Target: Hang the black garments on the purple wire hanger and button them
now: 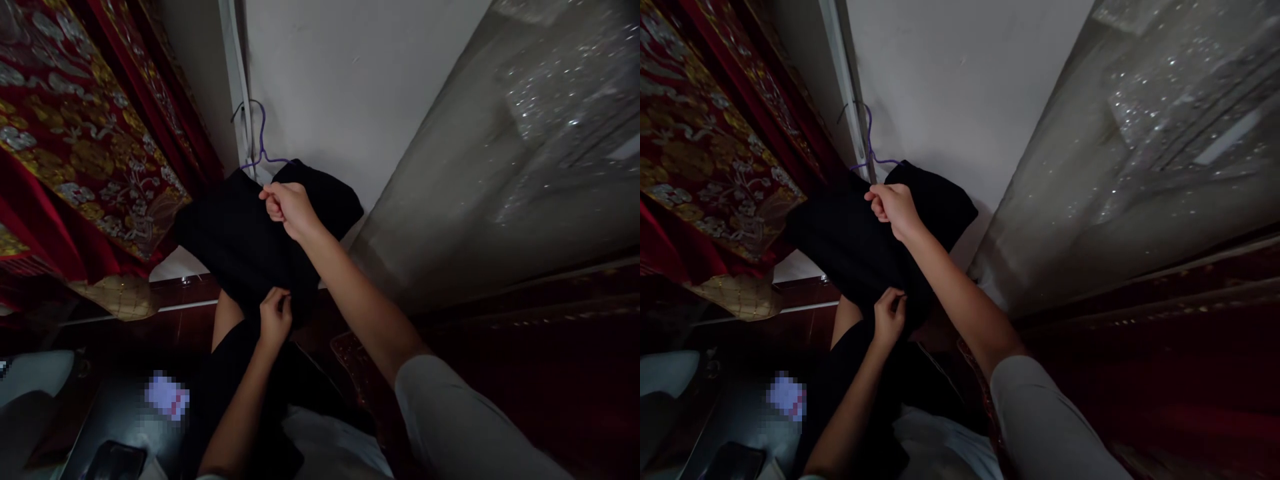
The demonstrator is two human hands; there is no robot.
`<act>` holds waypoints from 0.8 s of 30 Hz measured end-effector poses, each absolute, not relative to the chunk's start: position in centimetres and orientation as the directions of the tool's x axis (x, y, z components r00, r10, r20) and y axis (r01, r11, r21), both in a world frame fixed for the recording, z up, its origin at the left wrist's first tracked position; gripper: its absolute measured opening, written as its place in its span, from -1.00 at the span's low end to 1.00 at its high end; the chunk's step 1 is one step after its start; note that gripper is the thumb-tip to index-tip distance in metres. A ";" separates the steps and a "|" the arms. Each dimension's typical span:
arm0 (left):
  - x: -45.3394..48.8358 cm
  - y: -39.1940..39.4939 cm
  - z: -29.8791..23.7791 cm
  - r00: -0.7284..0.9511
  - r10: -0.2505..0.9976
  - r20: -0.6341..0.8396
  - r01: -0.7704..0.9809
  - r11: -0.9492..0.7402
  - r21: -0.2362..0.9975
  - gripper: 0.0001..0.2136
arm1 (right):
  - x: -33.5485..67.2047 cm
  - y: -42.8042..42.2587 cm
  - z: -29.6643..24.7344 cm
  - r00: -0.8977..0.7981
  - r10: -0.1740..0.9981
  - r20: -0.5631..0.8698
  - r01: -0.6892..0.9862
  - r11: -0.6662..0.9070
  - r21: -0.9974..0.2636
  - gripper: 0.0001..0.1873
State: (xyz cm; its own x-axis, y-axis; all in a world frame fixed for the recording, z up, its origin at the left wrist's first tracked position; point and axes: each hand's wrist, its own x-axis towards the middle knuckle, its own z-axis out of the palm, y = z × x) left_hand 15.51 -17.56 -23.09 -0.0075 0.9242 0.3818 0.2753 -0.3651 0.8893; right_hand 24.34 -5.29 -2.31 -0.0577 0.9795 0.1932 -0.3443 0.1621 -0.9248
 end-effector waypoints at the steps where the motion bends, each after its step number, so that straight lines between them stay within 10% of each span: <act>1: 15.2 -16.8 -21.8 0.061 0.921 0.385 0.283 -0.386 0.878 -0.87 | 24.2 -5.5 -2.3 -0.049 0.974 0.221 -0.331 0.193 -0.924 -0.71; 9: 9.8 -9.9 -4.3 0.114 0.676 0.728 0.378 -0.707 0.597 -0.74 | 24.7 -8.8 -3.5 -0.049 0.919 0.392 -0.196 0.376 -0.906 -0.65; 18: 9.1 -8.2 -0.2 0.132 0.476 0.869 0.679 -0.682 0.271 -0.84 | 24.3 -6.2 -9.1 -0.001 0.888 0.459 0.168 0.453 -0.876 -0.64; 21: 4.5 -6.7 0.1 -0.206 0.420 0.884 0.652 -0.615 0.444 -0.85 | 24.0 -6.7 -13.6 -0.039 0.937 0.346 0.226 0.346 -0.911 -0.64; 24: -0.8 -4.7 -3.0 -0.469 0.680 0.563 0.246 -0.512 0.823 -0.79 | 24.1 -8.6 -16.3 -0.060 0.968 0.243 0.153 0.249 -0.956 -0.66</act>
State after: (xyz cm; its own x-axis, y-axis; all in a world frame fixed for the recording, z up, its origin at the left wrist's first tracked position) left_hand -0.84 -4.75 -2.96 -0.4690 0.6804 0.5631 0.2456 -0.5120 0.8231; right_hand 24.05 -8.64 -16.32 -0.0597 0.9683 0.2426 0.1534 0.2490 -0.9563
